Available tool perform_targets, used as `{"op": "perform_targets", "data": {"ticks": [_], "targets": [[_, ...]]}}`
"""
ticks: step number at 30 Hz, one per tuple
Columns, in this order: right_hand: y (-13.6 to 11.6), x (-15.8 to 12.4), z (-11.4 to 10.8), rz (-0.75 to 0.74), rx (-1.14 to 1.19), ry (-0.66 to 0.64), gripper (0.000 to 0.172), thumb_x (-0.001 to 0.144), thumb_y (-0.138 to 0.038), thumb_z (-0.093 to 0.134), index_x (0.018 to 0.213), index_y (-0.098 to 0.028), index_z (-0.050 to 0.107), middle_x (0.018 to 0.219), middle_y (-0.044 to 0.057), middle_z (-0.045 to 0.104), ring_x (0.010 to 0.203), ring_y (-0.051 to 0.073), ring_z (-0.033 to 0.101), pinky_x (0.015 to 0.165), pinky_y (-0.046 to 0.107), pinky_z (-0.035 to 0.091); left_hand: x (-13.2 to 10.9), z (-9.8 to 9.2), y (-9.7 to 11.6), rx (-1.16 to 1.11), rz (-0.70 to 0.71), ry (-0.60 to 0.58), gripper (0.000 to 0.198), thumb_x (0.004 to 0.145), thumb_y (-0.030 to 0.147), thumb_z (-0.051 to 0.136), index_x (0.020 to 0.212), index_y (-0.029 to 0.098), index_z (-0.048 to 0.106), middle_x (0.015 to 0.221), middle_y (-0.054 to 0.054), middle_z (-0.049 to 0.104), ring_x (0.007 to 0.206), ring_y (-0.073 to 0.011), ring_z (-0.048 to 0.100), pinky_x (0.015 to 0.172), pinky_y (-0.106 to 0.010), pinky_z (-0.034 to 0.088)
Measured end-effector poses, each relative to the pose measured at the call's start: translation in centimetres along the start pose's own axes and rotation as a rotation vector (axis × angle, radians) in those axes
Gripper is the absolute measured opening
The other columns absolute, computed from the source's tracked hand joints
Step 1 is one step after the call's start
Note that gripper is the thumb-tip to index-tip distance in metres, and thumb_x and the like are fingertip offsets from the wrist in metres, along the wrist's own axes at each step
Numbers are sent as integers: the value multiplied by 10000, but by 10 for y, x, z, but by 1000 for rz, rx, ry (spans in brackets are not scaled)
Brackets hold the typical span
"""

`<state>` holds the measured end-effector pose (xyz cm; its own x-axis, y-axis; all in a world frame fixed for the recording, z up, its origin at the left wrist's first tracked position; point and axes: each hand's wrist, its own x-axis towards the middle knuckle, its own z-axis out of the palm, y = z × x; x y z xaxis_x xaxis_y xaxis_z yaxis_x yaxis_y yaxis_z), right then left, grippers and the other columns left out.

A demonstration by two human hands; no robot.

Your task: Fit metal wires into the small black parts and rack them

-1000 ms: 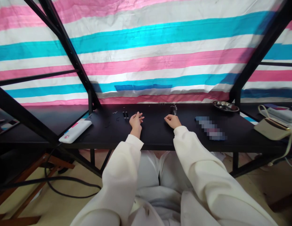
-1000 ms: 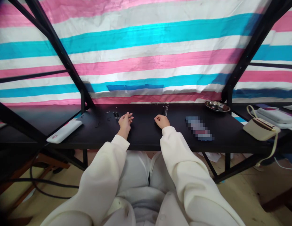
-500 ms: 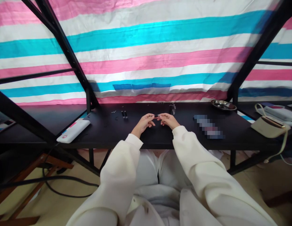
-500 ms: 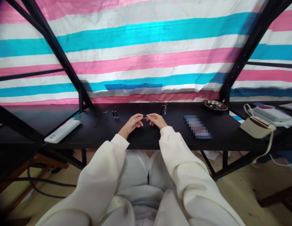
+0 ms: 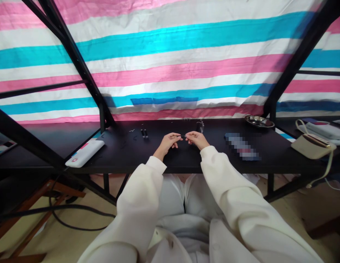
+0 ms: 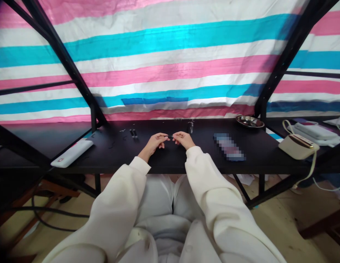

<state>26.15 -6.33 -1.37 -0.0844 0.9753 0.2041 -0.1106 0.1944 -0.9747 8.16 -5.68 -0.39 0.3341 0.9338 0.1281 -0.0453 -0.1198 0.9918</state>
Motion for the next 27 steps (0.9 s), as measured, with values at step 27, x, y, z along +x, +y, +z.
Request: {"op": "perform_targets", "data": {"ticks": [27], "targets": [[3, -4, 2, -4, -280, -153, 369, 569, -457, 688, 759, -148, 618, 483, -42, 527, 430, 69, 439, 427, 210, 330, -4, 5, 1, 61, -52, -35, 335, 711, 327, 646, 949, 92, 639, 693, -33, 615, 398, -42, 493, 357, -170, 340]]}}
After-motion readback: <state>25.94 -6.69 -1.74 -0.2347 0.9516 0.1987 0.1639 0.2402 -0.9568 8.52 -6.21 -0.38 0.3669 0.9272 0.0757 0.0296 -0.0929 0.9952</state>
